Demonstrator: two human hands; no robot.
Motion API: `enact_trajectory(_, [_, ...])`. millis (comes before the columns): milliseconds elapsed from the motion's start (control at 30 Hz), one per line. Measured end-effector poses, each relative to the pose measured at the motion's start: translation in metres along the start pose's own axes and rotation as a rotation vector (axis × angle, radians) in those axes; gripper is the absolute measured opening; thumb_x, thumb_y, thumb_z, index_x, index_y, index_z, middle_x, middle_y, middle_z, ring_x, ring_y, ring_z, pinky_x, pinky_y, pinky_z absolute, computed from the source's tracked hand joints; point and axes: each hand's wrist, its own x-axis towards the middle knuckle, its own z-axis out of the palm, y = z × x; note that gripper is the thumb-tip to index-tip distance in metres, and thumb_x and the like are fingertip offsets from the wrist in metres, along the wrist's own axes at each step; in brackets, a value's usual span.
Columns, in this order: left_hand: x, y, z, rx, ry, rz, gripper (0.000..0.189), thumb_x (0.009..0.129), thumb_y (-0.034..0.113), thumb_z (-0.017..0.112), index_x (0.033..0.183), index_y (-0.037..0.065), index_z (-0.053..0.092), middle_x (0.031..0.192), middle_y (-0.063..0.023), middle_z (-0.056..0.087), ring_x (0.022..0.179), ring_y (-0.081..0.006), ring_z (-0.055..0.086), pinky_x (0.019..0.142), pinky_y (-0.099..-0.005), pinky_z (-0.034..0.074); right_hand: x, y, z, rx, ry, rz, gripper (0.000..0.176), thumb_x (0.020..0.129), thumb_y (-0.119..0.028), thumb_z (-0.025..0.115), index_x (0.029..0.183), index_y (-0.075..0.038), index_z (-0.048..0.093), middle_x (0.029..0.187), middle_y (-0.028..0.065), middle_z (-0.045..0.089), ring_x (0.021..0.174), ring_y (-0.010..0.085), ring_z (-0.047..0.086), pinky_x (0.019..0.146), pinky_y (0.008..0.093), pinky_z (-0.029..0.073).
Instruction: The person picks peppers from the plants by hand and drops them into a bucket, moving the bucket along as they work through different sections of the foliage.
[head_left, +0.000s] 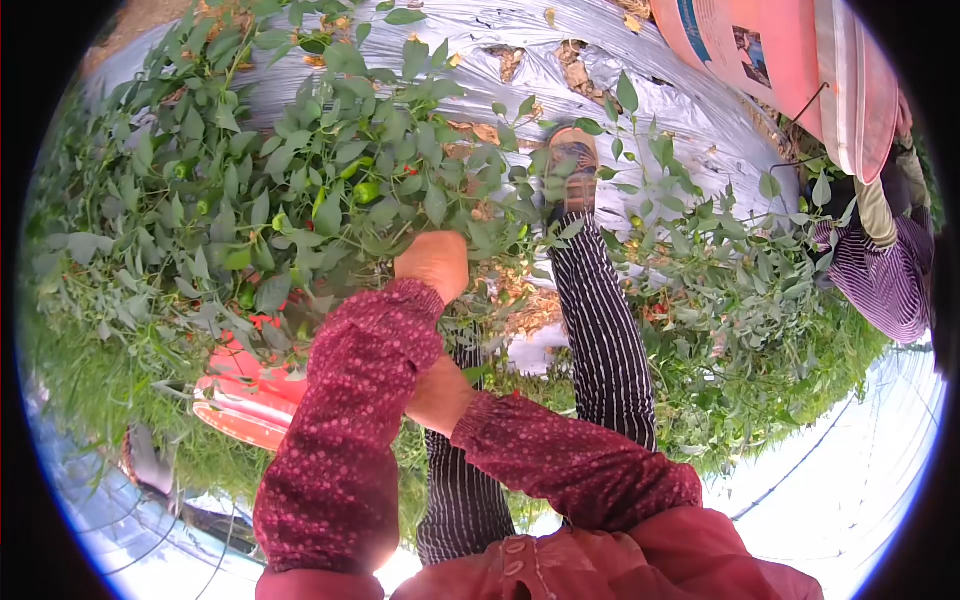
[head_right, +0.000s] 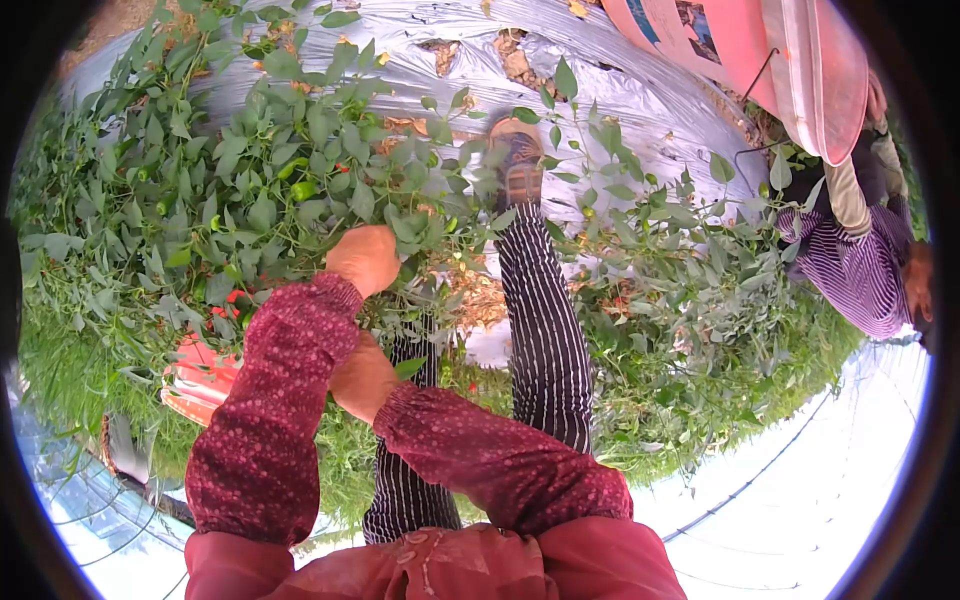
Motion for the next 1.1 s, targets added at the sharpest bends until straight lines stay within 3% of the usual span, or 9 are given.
enact_trajectory(233, [-0.027, -0.002, -0.003, 0.168, -0.062, 0.114, 0.023, 0.07, 0.006, 0.055, 0.089, 0.002, 0.066, 0.091, -0.0188, 0.064, 0.086, -0.0337, 0.062, 0.072, -0.0418, 0.05, 0.003, -0.012, -0.015, -0.258, 0.053, -0.145, 0.023, 0.076, -0.014, 0.05, 0.096, -0.006, 0.059, 0.098, 0.0099, 0.059, 0.099, 0.0253, 0.052, 0.085, 0.0397, 0.038])
enact_trajectory(300, [-0.039, -0.014, -0.002, 0.087, -0.014, 0.179, 0.024, 0.07, 0.007, 0.055, 0.091, 0.002, 0.064, 0.089, -0.0186, 0.063, 0.085, -0.0339, 0.061, 0.073, -0.0425, 0.049, 0.003, -0.018, -0.027, -0.451, -0.262, -0.065, 0.023, 0.077, -0.014, 0.05, 0.095, -0.005, 0.06, 0.095, 0.011, 0.06, 0.097, 0.0254, 0.053, 0.085, 0.0392, 0.039])
enact_trajectory(433, [-0.069, -0.023, -0.008, -0.154, 0.056, 0.237, 0.028, 0.069, 0.01, 0.058, 0.096, 0.003, 0.055, 0.084, -0.0179, 0.062, 0.081, -0.0343, 0.06, 0.073, -0.0439, 0.047, 0.011, -0.031, -0.033, -0.579, -0.494, 0.086, 0.021, 0.075, -0.014, 0.051, 0.092, -0.006, 0.061, 0.091, 0.011, 0.062, 0.093, 0.0245, 0.056, 0.085, 0.0402, 0.04])
enact_trajectory(633, [-0.094, -0.025, 0.001, -0.049, 0.36, 0.438, 0.023, 0.07, 0.008, 0.062, 0.093, 0.006, 0.055, 0.088, -0.012, 0.059, 0.076, -0.0304, 0.06, 0.066, -0.0384, 0.049, 0.0, -0.026, -0.027, -0.485, -0.15, -0.069, 0.012, 0.069, -0.01, 0.058, 0.08, -0.009, 0.063, 0.084, 0.0057, 0.063, 0.088, 0.0221, 0.058, 0.08, 0.0358, 0.045])
enact_trajectory(700, [-0.1, -0.025, -0.001, 0.038, 0.385, 0.48, 0.022, 0.07, 0.008, 0.062, 0.091, 0.007, 0.055, 0.087, -0.0103, 0.058, 0.074, -0.0283, 0.061, 0.063, -0.0363, 0.049, 0.001, -0.03, -0.029, -0.155, -0.261, 0.17, 0.015, 0.073, -0.005, 0.059, 0.088, -0.006, 0.061, 0.087, 0.0066, 0.061, 0.092, 0.0221, 0.056, 0.081, 0.0345, 0.045])
enact_trajectory(833, [-0.115, -0.008, -0.015, 0.006, 0.36, 0.661, 0.019, 0.068, 0.008, 0.063, 0.085, 0.007, 0.053, 0.082, -0.0084, 0.055, 0.069, -0.0254, 0.06, 0.059, -0.0338, 0.049, -0.011, -0.004, -0.007, 0.086, -0.195, 0.229, 0.021, 0.078, -0.005, 0.059, 0.099, -0.002, 0.056, 0.095, 0.0068, 0.057, 0.093, 0.02, 0.053, 0.082, 0.0333, 0.044])
enact_trajectory(900, [-0.118, 0.003, -0.012, -0.011, 0.273, 0.626, 0.02, 0.068, 0.01, 0.063, 0.085, 0.006, 0.054, 0.081, -0.0097, 0.056, 0.067, -0.0269, 0.06, 0.059, -0.0352, 0.049, -0.022, -0.007, -0.005, 0.548, -0.044, 0.269, 0.024, 0.086, -0.023, 0.053, 0.102, -0.005, 0.055, 0.106, 0.0093, 0.056, 0.099, 0.0224, 0.052, 0.089, 0.0369, 0.041])
enact_trajectory(1000, [-0.083, 0.006, 0.01, 0.047, 0.174, 0.531, 0.018, 0.069, 0.009, 0.061, 0.085, 0.005, 0.056, 0.081, -0.012, 0.058, 0.068, -0.0283, 0.06, 0.06, -0.0372, 0.049, -0.013, -0.015, -0.013, 0.322, -0.134, 0.26, 0.03, 0.088, -0.029, 0.053, 0.106, -0.004, 0.053, 0.105, 0.0094, 0.056, 0.101, 0.0234, 0.051, 0.09, 0.0364, 0.041])
enact_trajectory(1100, [-0.034, 0.022, 0.041, 0.102, 0.2, 0.595, 0.01, 0.071, 0.007, 0.058, 0.081, 0.004, 0.058, 0.076, -0.0136, 0.06, 0.069, -0.0297, 0.061, 0.062, -0.0388, 0.05, -0.011, -0.013, -0.016, 0.413, -0.226, 0.336, 0.035, 0.09, -0.032, 0.048, 0.116, -0.009, 0.049, 0.116, 0.0077, 0.054, 0.11, 0.0239, 0.048, 0.096, 0.037, 0.036])
